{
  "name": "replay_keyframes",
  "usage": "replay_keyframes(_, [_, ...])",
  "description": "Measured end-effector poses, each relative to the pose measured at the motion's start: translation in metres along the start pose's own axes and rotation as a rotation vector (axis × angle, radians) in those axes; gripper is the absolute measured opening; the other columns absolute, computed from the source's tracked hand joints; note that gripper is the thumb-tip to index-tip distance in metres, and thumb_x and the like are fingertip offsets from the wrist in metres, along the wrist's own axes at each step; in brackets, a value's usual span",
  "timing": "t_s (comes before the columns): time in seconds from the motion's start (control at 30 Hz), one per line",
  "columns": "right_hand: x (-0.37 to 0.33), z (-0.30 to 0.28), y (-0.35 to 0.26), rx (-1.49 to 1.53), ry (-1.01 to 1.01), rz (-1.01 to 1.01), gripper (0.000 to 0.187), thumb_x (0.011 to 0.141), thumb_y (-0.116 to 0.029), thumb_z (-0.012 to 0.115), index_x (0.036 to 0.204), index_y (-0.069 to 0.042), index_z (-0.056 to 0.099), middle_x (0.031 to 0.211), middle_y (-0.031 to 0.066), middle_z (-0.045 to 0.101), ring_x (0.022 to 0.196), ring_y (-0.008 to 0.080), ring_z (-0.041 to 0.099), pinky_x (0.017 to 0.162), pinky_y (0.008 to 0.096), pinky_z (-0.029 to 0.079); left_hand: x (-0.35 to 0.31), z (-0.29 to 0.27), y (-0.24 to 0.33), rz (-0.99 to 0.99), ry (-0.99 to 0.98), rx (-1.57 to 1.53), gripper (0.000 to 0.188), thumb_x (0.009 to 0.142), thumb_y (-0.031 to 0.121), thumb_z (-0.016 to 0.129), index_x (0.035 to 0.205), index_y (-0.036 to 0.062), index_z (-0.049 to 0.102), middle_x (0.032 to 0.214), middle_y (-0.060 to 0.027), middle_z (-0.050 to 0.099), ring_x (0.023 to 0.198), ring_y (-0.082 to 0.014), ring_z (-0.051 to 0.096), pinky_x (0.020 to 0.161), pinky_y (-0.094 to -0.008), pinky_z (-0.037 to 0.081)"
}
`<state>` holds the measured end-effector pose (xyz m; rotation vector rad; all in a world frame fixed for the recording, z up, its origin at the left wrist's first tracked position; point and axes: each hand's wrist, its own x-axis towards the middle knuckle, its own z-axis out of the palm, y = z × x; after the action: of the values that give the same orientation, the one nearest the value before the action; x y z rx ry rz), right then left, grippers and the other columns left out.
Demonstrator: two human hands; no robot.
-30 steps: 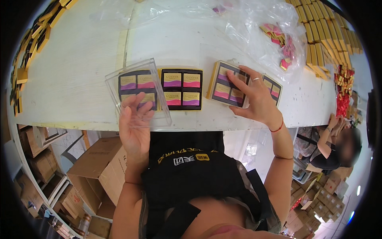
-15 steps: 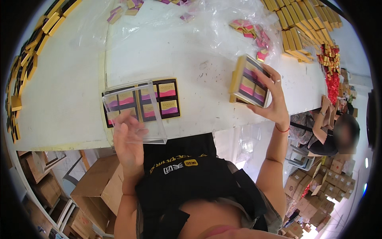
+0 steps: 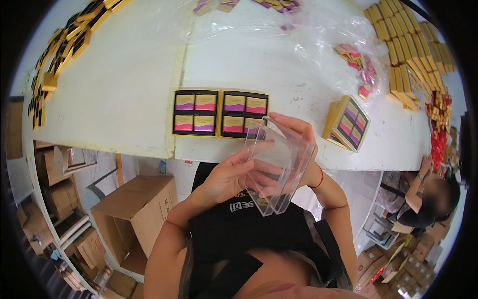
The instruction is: The person assembles small rectangular cosmetic palettes by placing colored blocks into black trays and then covering them with clear plastic lids. The person repeatedly picks up trays, inserts blocks, and secures the lids, stacking completed units on the table.
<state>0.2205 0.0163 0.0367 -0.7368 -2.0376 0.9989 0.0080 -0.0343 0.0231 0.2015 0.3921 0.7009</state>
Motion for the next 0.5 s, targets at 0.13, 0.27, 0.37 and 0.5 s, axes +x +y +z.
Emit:
replay_keyframes(0.13, [0.025,0.005,-0.004,0.185,0.219,-0.199,0.142,0.053,-0.054,0.090,0.158,-0.011,0.005,0.136,0.0173,0.041,0.121,0.0328,0.046,0.099,0.0494,0.039,-0.025,-0.004,0.013,0.161,0.087,0.135,0.056,0.104,0.024,0.044,0.152,0.0034,0.025,0.129,-0.0264,0.057,0.103,-0.0341,0.068,0.075,-0.0352,0.061])
replay_keyframes(0.27, [0.048,-0.001,-0.004,-0.509,0.012,0.066,0.113,0.054,-0.042,0.085,0.150,-0.008,0.036,0.130,0.0206,0.042,0.121,0.0359,0.043,0.105,0.0552,0.031,-0.056,-0.044,0.022,0.605,0.370,0.229,0.047,0.102,0.023,0.046,0.143,0.0007,0.038,0.125,-0.0249,0.060,0.097,-0.0324,0.070,0.069,-0.0343,0.061])
replay_keyframes(0.37, [0.057,0.017,0.009,-0.626,-0.108,0.132,0.099,0.056,-0.036,0.083,0.144,-0.010,0.046,0.128,0.0214,0.042,0.119,0.0388,0.042,0.106,0.0594,0.029,-0.075,-0.065,0.041,0.878,0.505,0.205,0.040,0.101,0.021,0.046,0.136,0.0005,0.044,0.120,-0.0227,0.064,0.094,-0.0279,0.071,0.067,-0.0308,0.059])
replay_keyframes(0.5, [0.065,0.028,0.019,-0.526,-0.141,0.162,0.093,0.060,-0.031,0.082,0.145,-0.014,0.048,0.136,0.0206,0.040,0.123,0.0393,0.041,0.108,0.0531,0.034,-0.091,-0.073,0.050,1.014,0.574,0.213,0.041,0.101,0.021,0.046,0.136,-0.0003,0.044,0.122,-0.0205,0.063,0.093,-0.0253,0.071,0.065,-0.0304,0.057])
